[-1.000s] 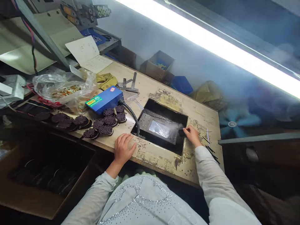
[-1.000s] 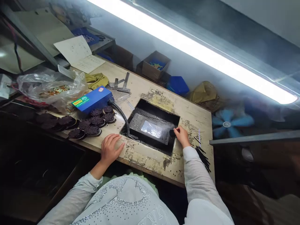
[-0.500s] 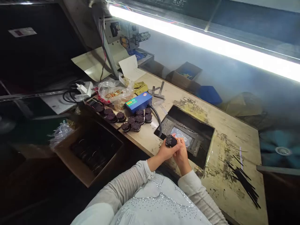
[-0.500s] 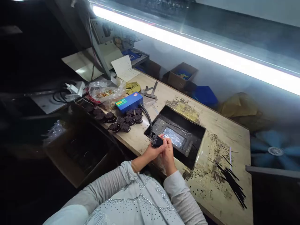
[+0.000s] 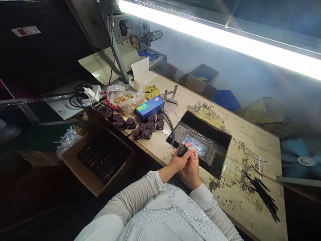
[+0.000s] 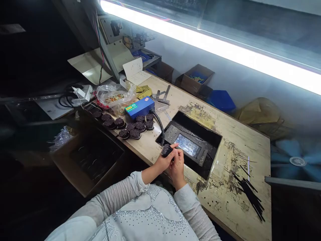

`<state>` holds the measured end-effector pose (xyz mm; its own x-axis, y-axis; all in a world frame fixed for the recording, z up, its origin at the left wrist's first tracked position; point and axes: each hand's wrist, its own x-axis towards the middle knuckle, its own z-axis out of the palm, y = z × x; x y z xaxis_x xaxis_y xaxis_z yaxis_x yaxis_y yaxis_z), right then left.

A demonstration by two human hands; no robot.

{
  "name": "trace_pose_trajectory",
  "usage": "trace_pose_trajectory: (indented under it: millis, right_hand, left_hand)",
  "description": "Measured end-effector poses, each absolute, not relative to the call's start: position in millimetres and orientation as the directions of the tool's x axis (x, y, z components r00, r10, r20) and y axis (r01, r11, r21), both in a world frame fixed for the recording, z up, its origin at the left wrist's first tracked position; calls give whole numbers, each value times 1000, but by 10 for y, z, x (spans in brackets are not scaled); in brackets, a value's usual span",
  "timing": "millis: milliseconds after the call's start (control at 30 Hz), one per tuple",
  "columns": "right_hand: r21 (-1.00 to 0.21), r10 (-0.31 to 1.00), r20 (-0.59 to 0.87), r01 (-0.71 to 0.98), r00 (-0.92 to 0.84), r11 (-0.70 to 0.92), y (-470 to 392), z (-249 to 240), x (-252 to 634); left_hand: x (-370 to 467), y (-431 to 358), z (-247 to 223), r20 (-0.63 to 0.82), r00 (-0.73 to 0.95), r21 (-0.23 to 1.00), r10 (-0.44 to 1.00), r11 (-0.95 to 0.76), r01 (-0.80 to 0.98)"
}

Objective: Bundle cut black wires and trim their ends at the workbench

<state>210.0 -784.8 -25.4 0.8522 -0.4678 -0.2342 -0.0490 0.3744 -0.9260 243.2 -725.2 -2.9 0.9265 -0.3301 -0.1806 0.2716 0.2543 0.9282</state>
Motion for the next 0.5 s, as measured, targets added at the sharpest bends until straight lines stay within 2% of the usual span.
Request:
trace_pose_trajectory:
  millis: [133,233,300,367,433,500]
  right_hand:
    - [-937,-502,-251,-77,828,341,-7981,-277,2146]
    - [-957,-543,-263,-143,798,254,-8317,-355,2237]
    - [-980,-591,-192,-190,783,66,-8646,-447,2323]
    - [-940,-603,-45,-238,797,-244,-8984,-574,2423]
    - [-801,-529,76,-265,845,-537,-9258,-730,2532]
    - [-645,-395,101,-242,913,-725,-9427,-899,2642]
  left_hand:
    - [2461,-7287,-125,-293,852,880,-433,225,417]
    - [2518,-7159,-267,-260,869,943,-421,82,322]
    - [2576,-6966,-369,-122,936,991,-332,-99,94]
    - [2640,-6727,-466,93,960,933,-264,-313,-176]
    - [2693,-6511,-554,264,928,805,-262,-469,-362]
    - [2716,-6371,-631,355,893,684,-275,-575,-449]
